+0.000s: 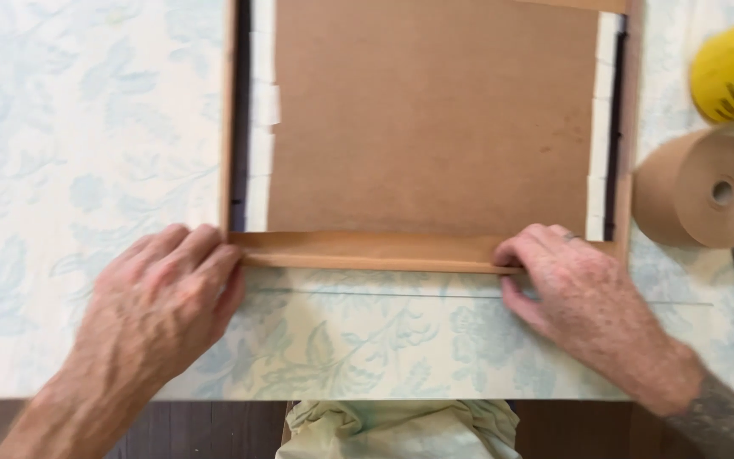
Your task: Applying adhesive-backed paper tape to the back of a picture frame to seal it.
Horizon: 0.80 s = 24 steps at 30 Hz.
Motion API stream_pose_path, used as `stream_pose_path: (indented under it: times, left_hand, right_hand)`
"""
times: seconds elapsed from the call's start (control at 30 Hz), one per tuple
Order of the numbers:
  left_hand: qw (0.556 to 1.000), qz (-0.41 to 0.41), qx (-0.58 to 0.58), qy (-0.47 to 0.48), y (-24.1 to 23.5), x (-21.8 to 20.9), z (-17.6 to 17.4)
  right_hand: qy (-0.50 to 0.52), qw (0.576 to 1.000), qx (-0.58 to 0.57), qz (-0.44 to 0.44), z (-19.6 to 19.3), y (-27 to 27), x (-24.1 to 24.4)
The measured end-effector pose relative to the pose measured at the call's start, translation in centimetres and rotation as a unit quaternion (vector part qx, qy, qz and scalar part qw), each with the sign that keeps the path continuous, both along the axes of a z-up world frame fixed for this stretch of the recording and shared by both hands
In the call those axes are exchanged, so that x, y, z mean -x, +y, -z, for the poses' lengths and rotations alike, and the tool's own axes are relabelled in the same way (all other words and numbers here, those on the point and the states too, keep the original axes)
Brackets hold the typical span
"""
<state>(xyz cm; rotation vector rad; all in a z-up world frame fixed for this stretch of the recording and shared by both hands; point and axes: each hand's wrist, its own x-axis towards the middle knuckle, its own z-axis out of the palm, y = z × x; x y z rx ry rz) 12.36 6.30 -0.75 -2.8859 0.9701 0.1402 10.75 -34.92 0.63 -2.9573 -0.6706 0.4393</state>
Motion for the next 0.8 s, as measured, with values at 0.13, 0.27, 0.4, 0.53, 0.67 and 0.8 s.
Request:
stream_pose_path:
  times: [0.13,0.27,0.4,0.53,0.67,0.8]
  left_hand:
    - [1.0,-0.003,-0.01,0.013,-0.2,0.1,0.5]
    - [0.999,-0.021,0.013,0.026,-0.5,0.3,1.2]
    - [0.997,-0.006,0.052,-0.049,-0.6,0.5,1.1]
    - [0.982,-0.039,0.126,-0.132,-0.8,0.6,0.2]
    - [0.975,-0.093,0.171,-0.107,-0.7,0.8,0.7]
    - [0.975,-0.081,0.158,-0.133,-0.7,0.9,0.1]
  right_hand:
    - [-0.02,0.996,-0.072,-0.05,-0.4,6.5,-1.5]
    - [-0.002,0.992,-0.101,-0.071,-0.4,12.0,-2.7]
    - [0.016,0.991,-0.109,-0.078,-0.4,16.9,-3.7]
    - [0.046,0.989,-0.1,-0.1,0.5,20.8,-4.5]
    - [0.077,0.985,-0.139,-0.065,0.8,23.2,-5.0]
    - [0.042,0.988,-0.126,-0.083,1.0,21.3,-4.8]
